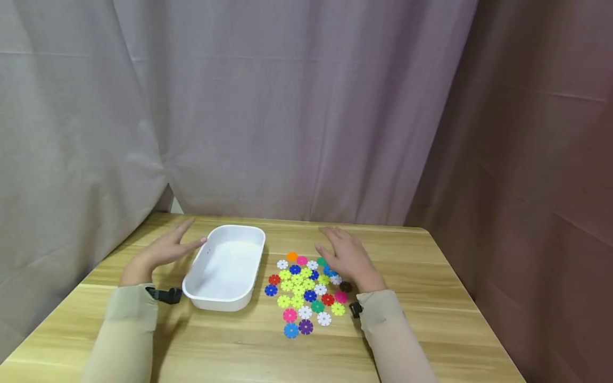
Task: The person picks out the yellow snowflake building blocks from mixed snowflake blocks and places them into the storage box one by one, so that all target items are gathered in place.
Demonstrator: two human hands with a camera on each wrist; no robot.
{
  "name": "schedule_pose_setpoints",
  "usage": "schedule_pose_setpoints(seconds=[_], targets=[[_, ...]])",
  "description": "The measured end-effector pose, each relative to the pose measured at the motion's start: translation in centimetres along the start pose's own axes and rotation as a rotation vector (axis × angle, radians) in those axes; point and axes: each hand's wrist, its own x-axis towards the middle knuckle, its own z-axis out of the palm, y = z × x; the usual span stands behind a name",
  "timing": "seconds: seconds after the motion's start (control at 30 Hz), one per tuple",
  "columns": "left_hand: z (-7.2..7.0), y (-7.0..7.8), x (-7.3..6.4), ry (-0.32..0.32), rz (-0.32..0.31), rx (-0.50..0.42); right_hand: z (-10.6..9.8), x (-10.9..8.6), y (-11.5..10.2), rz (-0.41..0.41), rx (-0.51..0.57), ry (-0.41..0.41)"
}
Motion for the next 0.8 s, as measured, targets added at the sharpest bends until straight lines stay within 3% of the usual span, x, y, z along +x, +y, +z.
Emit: schedule_pose_setpoints(seconds=[0.17, 0.37, 0.5, 0.6, 0.8], targets=[[1.0, -2.0, 1.0, -0.116, -0.016, -0.319, 0.1, 0.1, -0.3, -0.034, 0.235, -0.172], [3.4, -4.9, 2.2, -0.204, 0.013, -0.708, 1.5, 0.5, -0.6, -0.079, 0.292, -0.240], [4.6, -6.0, 2.6, -0.245, -0.036, -0.948, 2.1, 1.3, -1.4, -0.091, 0.328, -0.274], [5.3, -6.4, 2.7, -0.235, -0.047, -0.998, 2.6, 1.9, -2.2, -0.116, 0.345, -0.307], [6.6, -6.2, 2.7, -0.194, 0.004, -0.948, 3.7, 2.5, -3.4, -0.158, 0.347, -0.408]])
